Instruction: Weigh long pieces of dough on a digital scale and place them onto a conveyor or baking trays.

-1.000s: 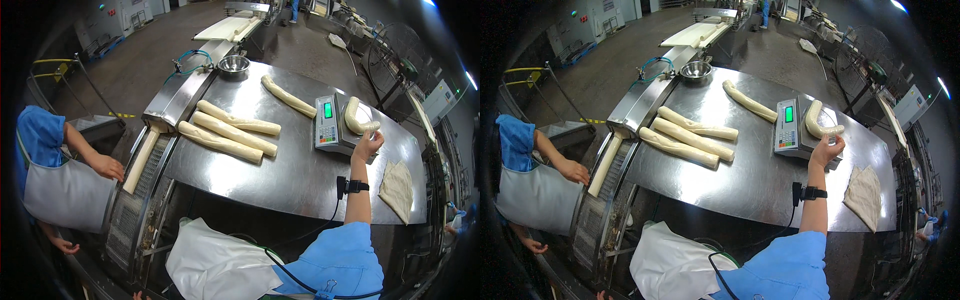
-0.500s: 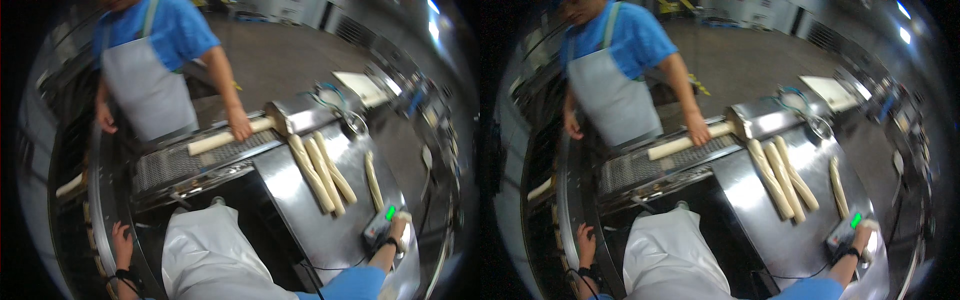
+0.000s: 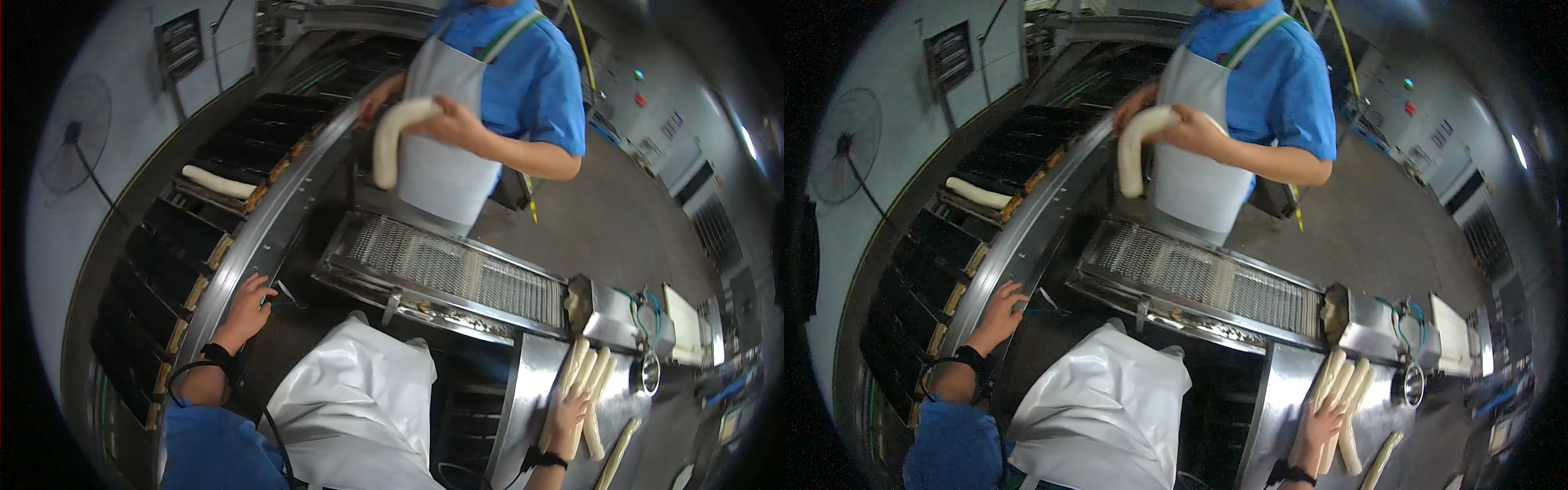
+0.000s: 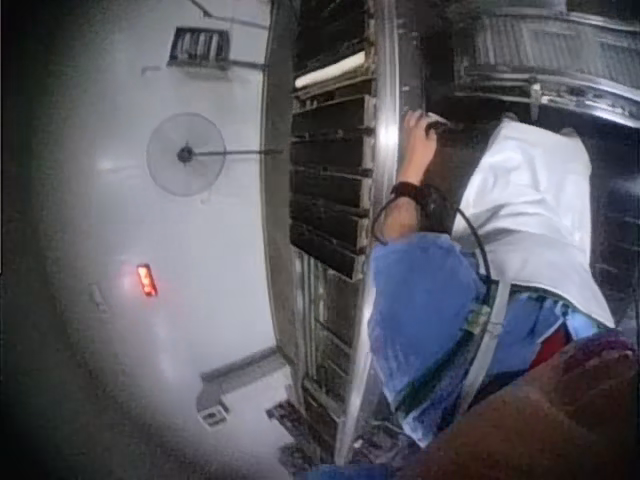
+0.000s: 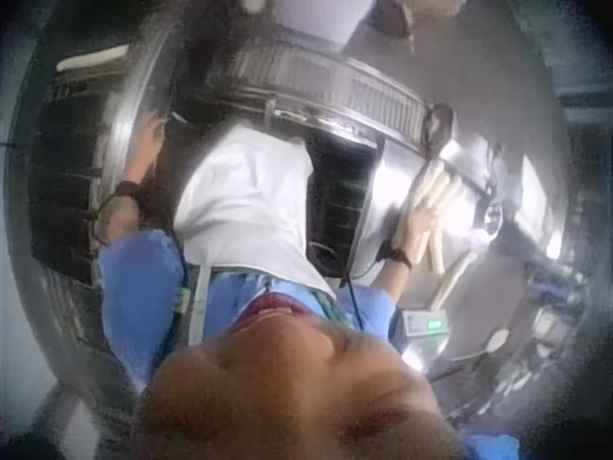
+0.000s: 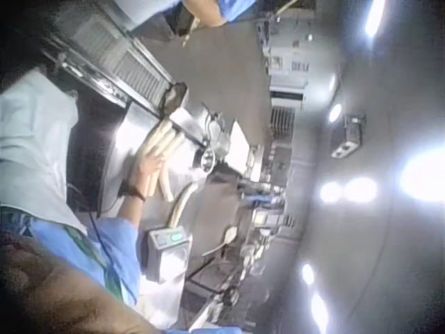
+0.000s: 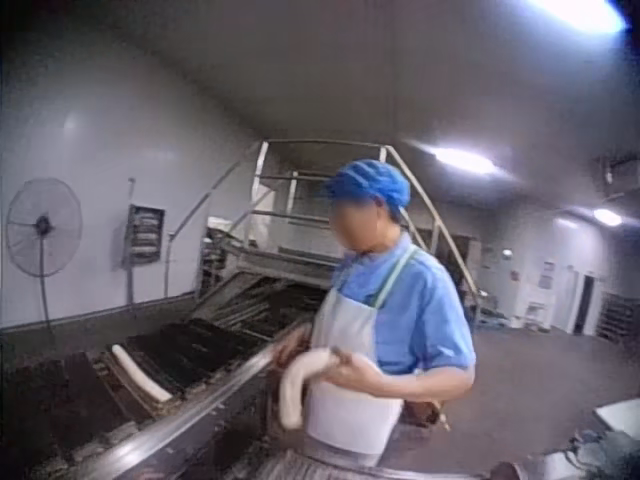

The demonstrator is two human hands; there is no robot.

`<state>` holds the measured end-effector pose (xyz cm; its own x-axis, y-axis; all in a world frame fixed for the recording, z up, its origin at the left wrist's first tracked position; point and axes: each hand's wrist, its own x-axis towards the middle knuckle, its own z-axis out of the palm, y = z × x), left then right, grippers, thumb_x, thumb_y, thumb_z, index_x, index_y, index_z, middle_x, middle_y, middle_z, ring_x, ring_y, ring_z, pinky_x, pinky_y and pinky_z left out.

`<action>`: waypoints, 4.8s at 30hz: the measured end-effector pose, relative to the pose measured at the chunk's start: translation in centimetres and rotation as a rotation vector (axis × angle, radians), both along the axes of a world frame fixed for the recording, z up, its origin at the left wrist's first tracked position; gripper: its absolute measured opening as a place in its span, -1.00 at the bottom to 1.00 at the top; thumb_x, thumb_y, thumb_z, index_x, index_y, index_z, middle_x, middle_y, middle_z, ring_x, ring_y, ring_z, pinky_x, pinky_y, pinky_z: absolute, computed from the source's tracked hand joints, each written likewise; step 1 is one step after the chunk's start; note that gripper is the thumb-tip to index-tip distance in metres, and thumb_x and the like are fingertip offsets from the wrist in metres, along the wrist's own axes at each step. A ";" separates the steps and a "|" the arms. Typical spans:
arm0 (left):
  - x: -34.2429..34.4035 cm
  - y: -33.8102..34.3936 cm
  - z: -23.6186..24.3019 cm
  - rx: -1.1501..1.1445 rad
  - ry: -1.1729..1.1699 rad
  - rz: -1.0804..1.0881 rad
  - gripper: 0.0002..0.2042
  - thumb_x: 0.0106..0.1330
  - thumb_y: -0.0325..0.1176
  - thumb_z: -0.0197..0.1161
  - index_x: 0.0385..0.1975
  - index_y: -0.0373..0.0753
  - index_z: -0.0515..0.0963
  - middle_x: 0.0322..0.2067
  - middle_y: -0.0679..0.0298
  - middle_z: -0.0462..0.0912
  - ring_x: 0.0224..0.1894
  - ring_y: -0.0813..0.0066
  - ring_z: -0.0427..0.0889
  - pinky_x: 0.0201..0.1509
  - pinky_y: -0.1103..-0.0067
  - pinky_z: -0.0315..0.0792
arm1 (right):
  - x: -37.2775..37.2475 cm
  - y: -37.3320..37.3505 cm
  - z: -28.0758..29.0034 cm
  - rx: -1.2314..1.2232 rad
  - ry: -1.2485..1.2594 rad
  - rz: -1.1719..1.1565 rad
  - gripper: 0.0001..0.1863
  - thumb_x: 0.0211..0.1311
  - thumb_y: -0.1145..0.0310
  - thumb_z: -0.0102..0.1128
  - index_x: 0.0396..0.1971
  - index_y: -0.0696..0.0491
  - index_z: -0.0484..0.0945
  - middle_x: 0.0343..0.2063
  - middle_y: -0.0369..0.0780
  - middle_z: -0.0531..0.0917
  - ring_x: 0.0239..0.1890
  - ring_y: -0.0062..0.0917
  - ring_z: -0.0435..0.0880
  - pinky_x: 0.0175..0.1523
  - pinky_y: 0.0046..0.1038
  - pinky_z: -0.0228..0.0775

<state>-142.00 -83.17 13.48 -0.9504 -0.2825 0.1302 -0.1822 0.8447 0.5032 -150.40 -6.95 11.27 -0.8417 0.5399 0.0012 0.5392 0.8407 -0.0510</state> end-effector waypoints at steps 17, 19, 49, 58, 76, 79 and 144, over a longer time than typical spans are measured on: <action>-4.7 -3.6 -7.8 0.419 0.142 0.059 -0.77 0.16 -0.55 0.21 -0.19 -0.19 0.64 0.05 0.11 0.56 0.14 0.12 0.51 0.18 0.37 0.43 | 6.5 -11.3 0.5 0.064 -0.109 0.132 -0.31 0.11 -0.14 0.27 -0.05 0.24 0.54 -0.31 0.06 0.68 -0.32 -0.34 0.69 -0.32 -0.31 0.55; -6.0 -3.9 -8.4 0.452 0.165 0.040 -0.77 0.17 -0.54 0.22 -0.18 -0.18 0.63 0.07 0.12 0.55 0.14 0.11 0.51 0.20 0.36 0.41 | 4.0 -10.3 -2.3 -0.206 -0.051 0.113 -0.42 0.17 0.02 0.25 -0.01 0.23 0.53 -0.23 0.06 0.67 -0.25 -0.33 0.69 -0.24 -0.29 0.56; -19.4 -32.2 -6.4 0.930 0.508 0.671 -0.22 0.36 0.01 0.13 0.43 -0.25 -0.04 0.42 0.04 0.02 0.42 0.16 0.08 0.43 0.32 0.03 | -19.5 -24.4 3.0 -0.197 0.156 0.602 -0.24 -0.02 0.46 0.36 0.26 0.15 0.29 0.23 0.03 0.37 0.30 -0.11 0.30 0.37 -0.22 0.14; -11.2 -36.8 -9.0 0.837 0.464 1.062 -0.49 0.37 -0.15 0.14 0.17 -0.42 0.40 0.02 0.06 0.54 0.06 0.27 0.50 0.20 0.44 0.31 | 1.5 -12.9 -2.5 0.375 -0.118 -0.094 -0.45 0.20 0.13 0.23 0.05 0.24 0.49 -0.07 0.02 0.63 -0.16 -0.29 0.66 -0.18 -0.27 0.57; -8.6 -32.4 -8.3 0.751 0.483 1.197 -0.18 0.32 -0.14 0.22 0.42 -0.33 -0.10 0.41 -0.10 -0.04 0.45 0.06 -0.01 0.42 0.30 0.06 | -11.3 -55.4 18.1 -1.794 -0.455 0.732 -0.34 0.03 0.04 0.06 -0.07 0.37 0.43 -0.71 -0.11 0.46 -0.80 -0.45 0.35 -0.71 -0.44 0.20; -7.9 -32.2 -9.1 1.113 0.694 1.039 -0.19 0.31 -0.15 0.23 0.41 -0.34 -0.07 0.38 -0.09 0.05 0.42 0.11 0.07 0.39 0.33 0.09 | -12.3 -62.4 15.0 -2.028 -0.941 0.768 -0.44 0.11 0.43 0.06 0.13 0.30 0.23 -0.35 -0.02 0.56 -0.39 -0.37 0.57 -0.32 -0.38 0.46; -26.6 -18.7 -5.1 -0.178 0.074 -0.179 -0.66 0.03 -0.54 0.22 -0.12 -0.28 0.56 0.26 0.04 0.33 0.32 0.01 0.26 0.38 0.30 0.20 | -25.9 -39.2 -2.6 -0.156 0.373 0.747 -0.33 -0.02 0.67 0.05 0.23 0.15 0.29 0.24 0.14 0.25 0.30 0.06 0.23 0.38 -0.07 0.08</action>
<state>-168.59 -101.90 8.37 -0.9693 -0.0773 0.2335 0.0097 0.9366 0.3502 -176.34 -46.11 8.72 -0.9364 -0.1403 0.3216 -0.2298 0.9379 -0.2599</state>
